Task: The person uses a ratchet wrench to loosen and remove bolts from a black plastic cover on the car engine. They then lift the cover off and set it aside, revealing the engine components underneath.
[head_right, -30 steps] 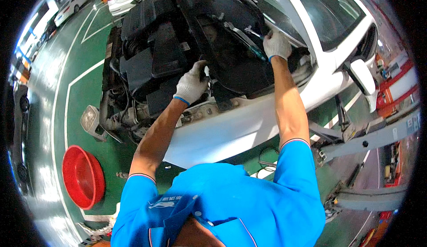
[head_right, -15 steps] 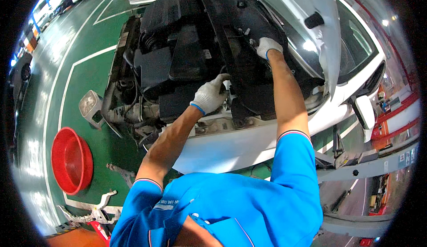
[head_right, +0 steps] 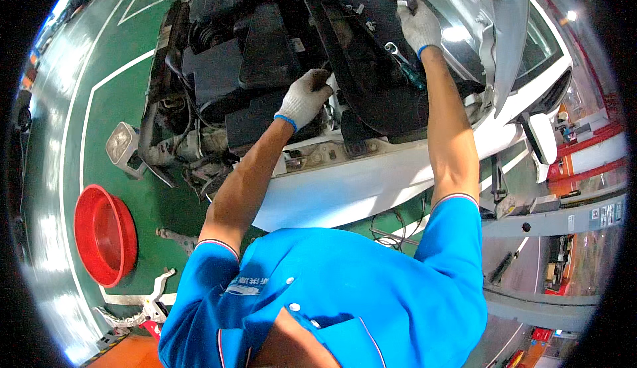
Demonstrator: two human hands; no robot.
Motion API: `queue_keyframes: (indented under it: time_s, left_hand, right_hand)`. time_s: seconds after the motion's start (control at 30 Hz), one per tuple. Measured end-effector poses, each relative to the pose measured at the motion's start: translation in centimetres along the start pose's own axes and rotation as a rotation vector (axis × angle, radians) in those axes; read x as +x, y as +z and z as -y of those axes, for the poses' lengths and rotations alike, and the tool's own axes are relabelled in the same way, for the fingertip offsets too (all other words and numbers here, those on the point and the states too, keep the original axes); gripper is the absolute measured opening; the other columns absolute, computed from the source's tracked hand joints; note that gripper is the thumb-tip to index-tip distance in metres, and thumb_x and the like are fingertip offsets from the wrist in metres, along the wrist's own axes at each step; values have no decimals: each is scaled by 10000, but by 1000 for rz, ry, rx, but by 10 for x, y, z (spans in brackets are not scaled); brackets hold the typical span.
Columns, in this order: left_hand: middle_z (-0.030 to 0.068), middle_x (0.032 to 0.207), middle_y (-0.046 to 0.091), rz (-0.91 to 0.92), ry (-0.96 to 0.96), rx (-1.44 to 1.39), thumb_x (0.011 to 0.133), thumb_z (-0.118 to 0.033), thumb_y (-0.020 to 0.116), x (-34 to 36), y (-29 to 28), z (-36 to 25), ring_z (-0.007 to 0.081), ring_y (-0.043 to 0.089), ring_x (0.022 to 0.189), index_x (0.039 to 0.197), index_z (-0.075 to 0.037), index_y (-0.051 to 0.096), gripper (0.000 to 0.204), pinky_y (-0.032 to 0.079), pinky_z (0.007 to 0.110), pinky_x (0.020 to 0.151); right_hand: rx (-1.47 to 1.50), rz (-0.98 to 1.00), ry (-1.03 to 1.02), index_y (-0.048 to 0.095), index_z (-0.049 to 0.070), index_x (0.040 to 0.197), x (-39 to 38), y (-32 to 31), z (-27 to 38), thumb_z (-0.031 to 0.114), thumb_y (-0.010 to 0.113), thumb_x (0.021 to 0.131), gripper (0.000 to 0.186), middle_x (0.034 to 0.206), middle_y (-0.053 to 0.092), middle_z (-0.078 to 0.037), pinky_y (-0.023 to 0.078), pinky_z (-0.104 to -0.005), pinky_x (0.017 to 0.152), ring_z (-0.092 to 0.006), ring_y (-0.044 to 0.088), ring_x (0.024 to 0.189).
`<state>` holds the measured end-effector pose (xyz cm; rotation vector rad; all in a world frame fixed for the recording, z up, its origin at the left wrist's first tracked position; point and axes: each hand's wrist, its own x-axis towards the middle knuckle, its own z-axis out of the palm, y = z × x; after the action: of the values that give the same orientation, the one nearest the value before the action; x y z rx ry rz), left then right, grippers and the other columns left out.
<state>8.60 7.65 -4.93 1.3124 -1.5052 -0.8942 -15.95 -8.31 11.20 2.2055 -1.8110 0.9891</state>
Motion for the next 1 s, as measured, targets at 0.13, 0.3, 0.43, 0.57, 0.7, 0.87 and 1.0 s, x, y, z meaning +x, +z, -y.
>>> queue_keyframes:
  time_s: [0.13,0.3,0.43,0.57,0.7,0.87,1.0]
  left_hand:
    - [150,1128,735,178,-113,-194,937,-198,665,12,7,14,217,695,986,1244,30,657,382,551,343,859]
    - [102,989,730,215,-282,-552,954,-182,674,0,-10,13,168,674,788,1159,34,698,299,549,312,712]
    - [101,983,731,278,-246,-648,958,-161,656,3,-3,7,165,672,795,1169,54,691,303,552,308,711]
    - [118,1001,740,328,-235,-574,962,-158,652,4,-1,4,168,683,832,1171,68,686,310,562,312,730]
    - [130,1002,745,273,-312,-633,954,-161,660,1,-1,10,166,692,843,1169,71,688,317,567,317,745]
    - [117,985,753,325,-267,-652,937,-153,666,0,7,18,153,689,775,1153,48,713,298,562,311,684]
    - [97,929,755,380,-202,-657,939,-169,672,0,7,32,147,695,767,1130,33,721,282,564,301,681]
  right_hand:
    - [127,-109,-261,638,70,1223,-49,-30,59,548,567,990,537,1154,710,-223,531,-508,897,-433,675,1064]
    - [119,-37,-526,629,84,1306,-101,-69,118,398,627,1011,431,1111,721,-185,527,-407,897,-320,705,1053]
    - [72,455,-385,561,91,1376,-187,-79,64,396,644,981,507,1086,724,-218,542,-457,879,-396,713,1003]
    - [62,717,69,515,96,1446,-234,-93,65,268,706,937,571,1139,709,-221,537,-429,916,-370,704,1036]
    - [124,635,-71,469,110,1499,-245,-103,94,207,702,927,625,1218,682,-236,546,-422,913,-367,702,1050]
    - [97,661,10,449,49,1510,-287,-95,78,114,635,951,592,1436,578,-218,486,-391,1078,-346,601,1296]
    - [53,652,54,434,27,1514,-280,-72,94,87,608,963,581,1483,536,-220,427,-381,1132,-328,538,1367]
